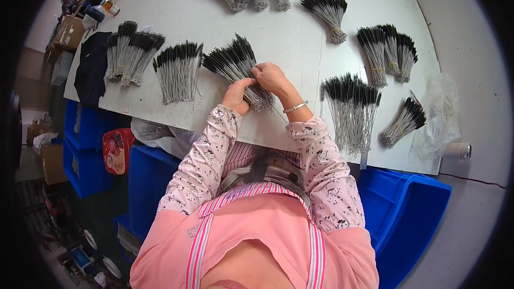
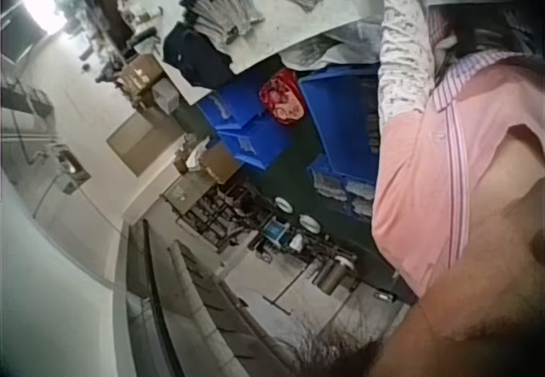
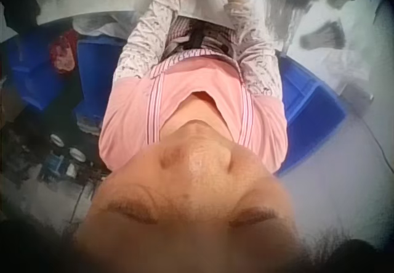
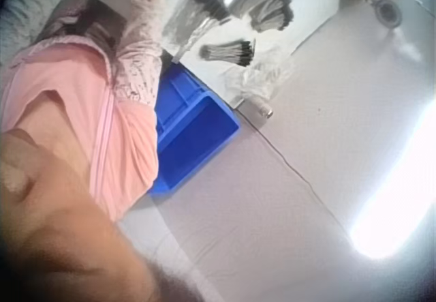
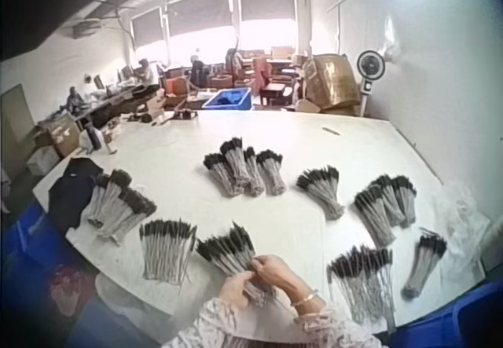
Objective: The person gathers bundles of metal wire brushes from a table and secures them with rubber bands. They repeatedly pick up a bundle, align the bristles, and wrap a rubber band around the base to hold the bundle together before placing it back on the table.
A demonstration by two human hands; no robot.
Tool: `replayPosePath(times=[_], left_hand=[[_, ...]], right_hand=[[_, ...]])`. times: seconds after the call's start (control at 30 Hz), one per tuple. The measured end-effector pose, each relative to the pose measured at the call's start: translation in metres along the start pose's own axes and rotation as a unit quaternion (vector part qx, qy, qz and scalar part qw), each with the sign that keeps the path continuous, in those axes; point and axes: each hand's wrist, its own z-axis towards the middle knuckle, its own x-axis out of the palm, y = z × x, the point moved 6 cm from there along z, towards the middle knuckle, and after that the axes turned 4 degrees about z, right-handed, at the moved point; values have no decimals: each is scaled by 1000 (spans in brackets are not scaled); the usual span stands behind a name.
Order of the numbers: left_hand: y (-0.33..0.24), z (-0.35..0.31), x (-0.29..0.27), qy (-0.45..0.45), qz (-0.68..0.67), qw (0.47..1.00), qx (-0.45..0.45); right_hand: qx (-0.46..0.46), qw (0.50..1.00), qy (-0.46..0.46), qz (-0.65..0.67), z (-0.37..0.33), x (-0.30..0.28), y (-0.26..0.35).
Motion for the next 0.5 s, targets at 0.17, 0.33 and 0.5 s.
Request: replayPosePath(times=[0.17,0.33,0.5], left_hand=[[12,3,-13,98,-148,984,6],[-6,-43,13,96,-231,967,41],[-1,-49,16,107,-200,973,47]], right_hand=[[-99,985,-83,-119,-40,9,54],[-178,962,-135,-155,-71,23,65],[-217,949,-117,-196,-97,26,76]])
